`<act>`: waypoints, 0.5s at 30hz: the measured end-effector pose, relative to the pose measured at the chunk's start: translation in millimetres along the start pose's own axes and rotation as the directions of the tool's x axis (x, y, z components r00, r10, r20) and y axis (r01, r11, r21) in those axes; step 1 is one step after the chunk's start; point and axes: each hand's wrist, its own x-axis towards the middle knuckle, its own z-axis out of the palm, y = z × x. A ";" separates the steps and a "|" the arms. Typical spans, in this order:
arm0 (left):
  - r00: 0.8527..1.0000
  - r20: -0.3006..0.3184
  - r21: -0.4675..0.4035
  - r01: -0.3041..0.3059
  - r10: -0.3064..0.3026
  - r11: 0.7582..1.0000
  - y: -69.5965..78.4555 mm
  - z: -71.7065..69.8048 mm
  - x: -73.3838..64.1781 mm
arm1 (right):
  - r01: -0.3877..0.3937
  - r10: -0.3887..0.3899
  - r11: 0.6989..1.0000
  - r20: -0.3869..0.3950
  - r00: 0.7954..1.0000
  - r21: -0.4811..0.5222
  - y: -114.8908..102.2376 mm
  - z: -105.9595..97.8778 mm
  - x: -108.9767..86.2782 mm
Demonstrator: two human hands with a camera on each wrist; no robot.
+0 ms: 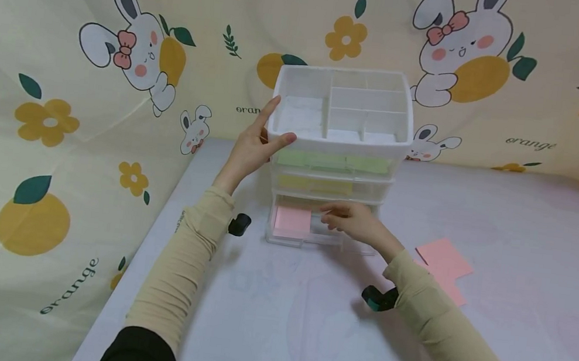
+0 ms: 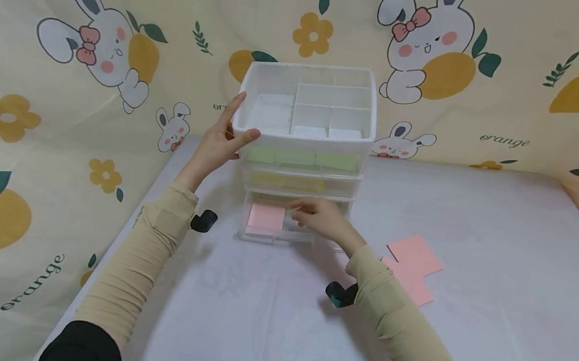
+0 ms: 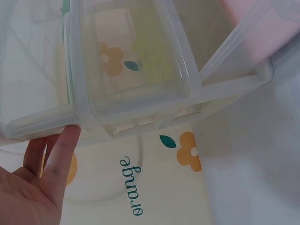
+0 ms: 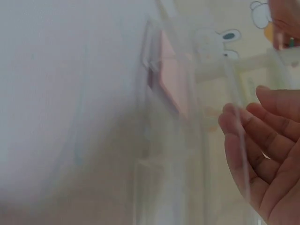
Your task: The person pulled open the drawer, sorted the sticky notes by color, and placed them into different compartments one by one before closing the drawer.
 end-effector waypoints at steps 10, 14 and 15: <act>1.000 -0.001 -0.008 -0.005 0.005 1.000 -1.3 0.0 0.8 | -0.047 0.049 0.999 -0.068 0.996 0.026 10.3 -33.9 -35.9; 1.000 -0.001 -0.007 -0.007 0.007 1.000 -1.0 -0.1 0.2 | -0.082 0.083 0.996 -0.080 0.993 0.024 17.7 -48.2 -52.6; 1.000 -0.001 -0.008 -0.010 0.010 1.000 -1.0 0.0 -0.1 | -0.092 0.093 0.996 -0.082 0.992 0.018 19.7 -52.1 -57.1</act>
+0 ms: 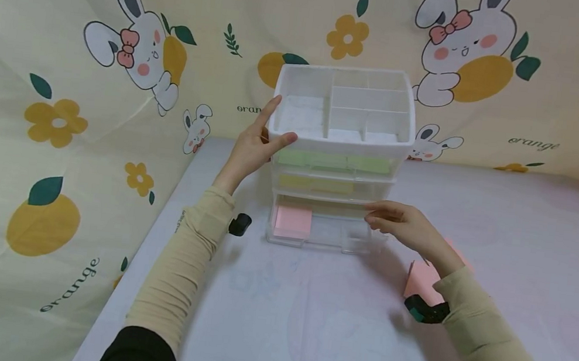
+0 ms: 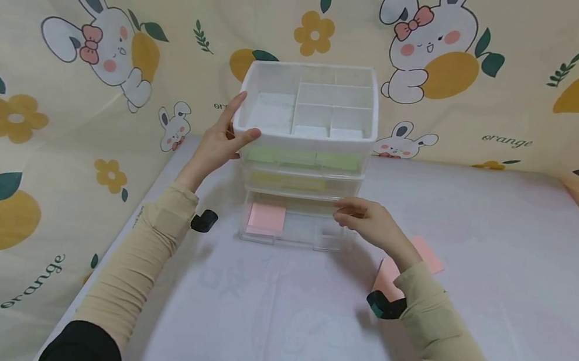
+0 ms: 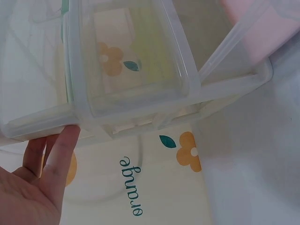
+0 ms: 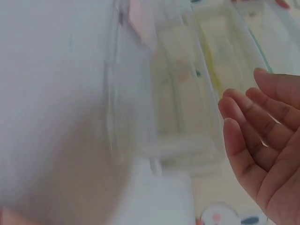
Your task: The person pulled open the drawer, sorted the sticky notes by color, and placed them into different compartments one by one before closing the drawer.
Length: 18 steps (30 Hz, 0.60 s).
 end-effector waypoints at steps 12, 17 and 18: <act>1.000 0.002 -0.006 -0.030 0.030 1.000 1.2 -1.1 -1.4 | -0.070 0.061 0.985 -0.064 0.996 -0.155 44.1 -41.3 -32.8; 0.999 0.004 -0.012 -0.032 0.032 0.999 1.0 -1.1 -1.0 | -0.101 0.088 0.970 -0.070 0.994 -0.219 63.1 -51.1 -41.3; 1.000 0.003 -0.011 -0.030 0.030 1.000 0.8 -1.2 -1.0 | -0.102 0.089 0.969 -0.069 0.994 -0.227 66.5 -52.6 -42.8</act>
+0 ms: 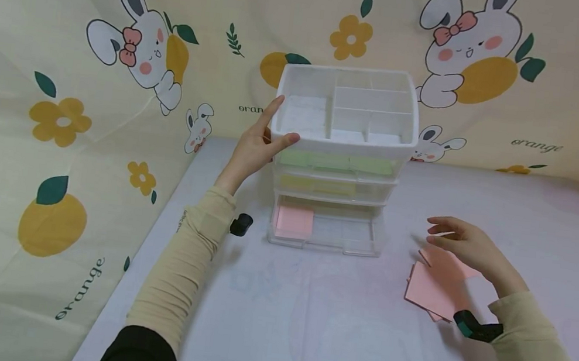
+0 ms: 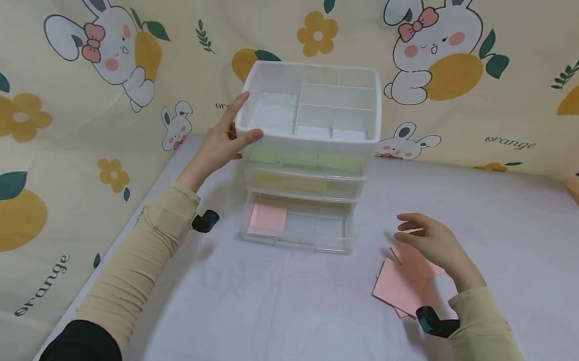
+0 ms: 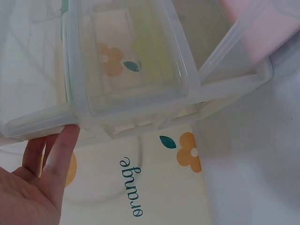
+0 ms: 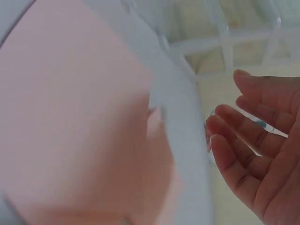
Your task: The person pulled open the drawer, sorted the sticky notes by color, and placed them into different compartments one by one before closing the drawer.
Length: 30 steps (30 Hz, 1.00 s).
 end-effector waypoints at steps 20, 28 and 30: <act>1.000 -0.008 0.014 0.003 -0.003 1.000 -1.8 2.4 2.2 | -0.133 0.136 0.990 0.046 0.990 -0.056 59.8 2.1 -8.8; 1.000 -0.009 0.018 0.010 -0.010 1.000 -1.3 2.8 1.8 | -0.097 0.103 0.991 0.067 0.992 -0.090 62.8 3.8 -5.0; 1.000 -0.007 0.020 0.007 -0.007 1.000 -0.8 2.8 2.0 | -0.107 0.113 0.990 0.067 0.991 -0.092 62.4 3.5 -4.9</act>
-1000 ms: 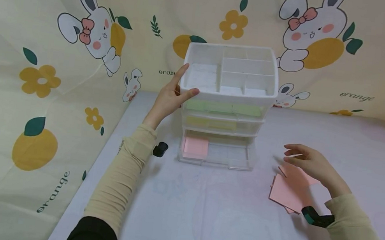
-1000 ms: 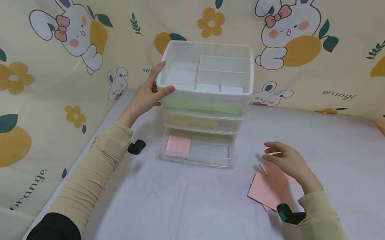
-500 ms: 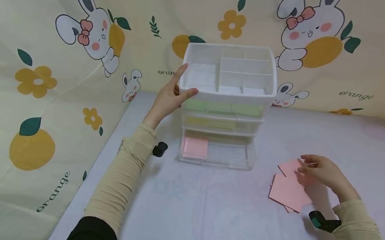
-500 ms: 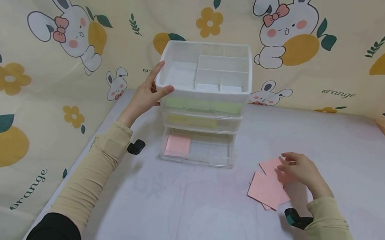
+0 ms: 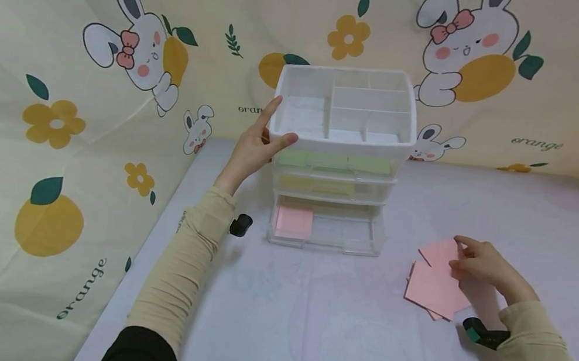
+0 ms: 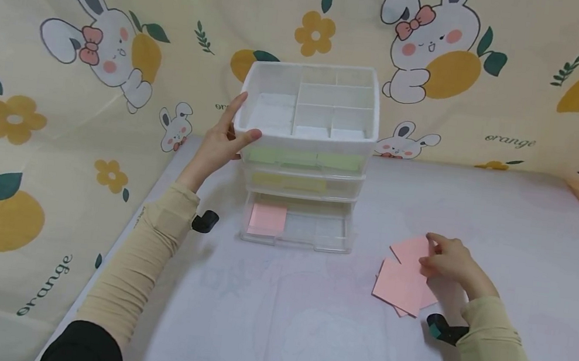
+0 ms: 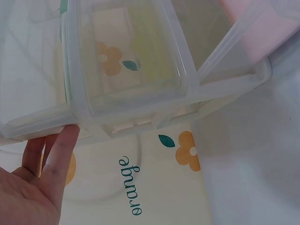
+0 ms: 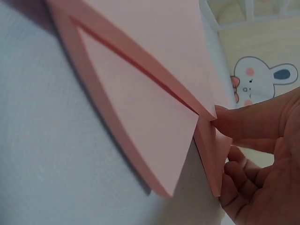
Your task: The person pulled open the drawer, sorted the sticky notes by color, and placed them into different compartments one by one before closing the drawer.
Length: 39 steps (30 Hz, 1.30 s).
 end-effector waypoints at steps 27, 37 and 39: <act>1.000 -0.003 -0.002 -0.006 0.006 1.000 -1.4 -0.8 0.0 | -0.100 0.108 0.986 -0.056 0.993 0.133 -4.6 -6.1 -10.5; 1.000 0.000 0.003 -0.006 0.006 1.000 -1.1 -0.9 -0.3 | -0.067 0.095 0.991 -0.267 0.959 0.113 -10.2 -12.4 -17.9; 1.000 0.001 0.000 -0.008 0.008 1.000 -1.2 -1.0 -0.2 | -0.062 0.101 0.989 -0.317 0.943 0.132 -11.3 -15.2 -19.9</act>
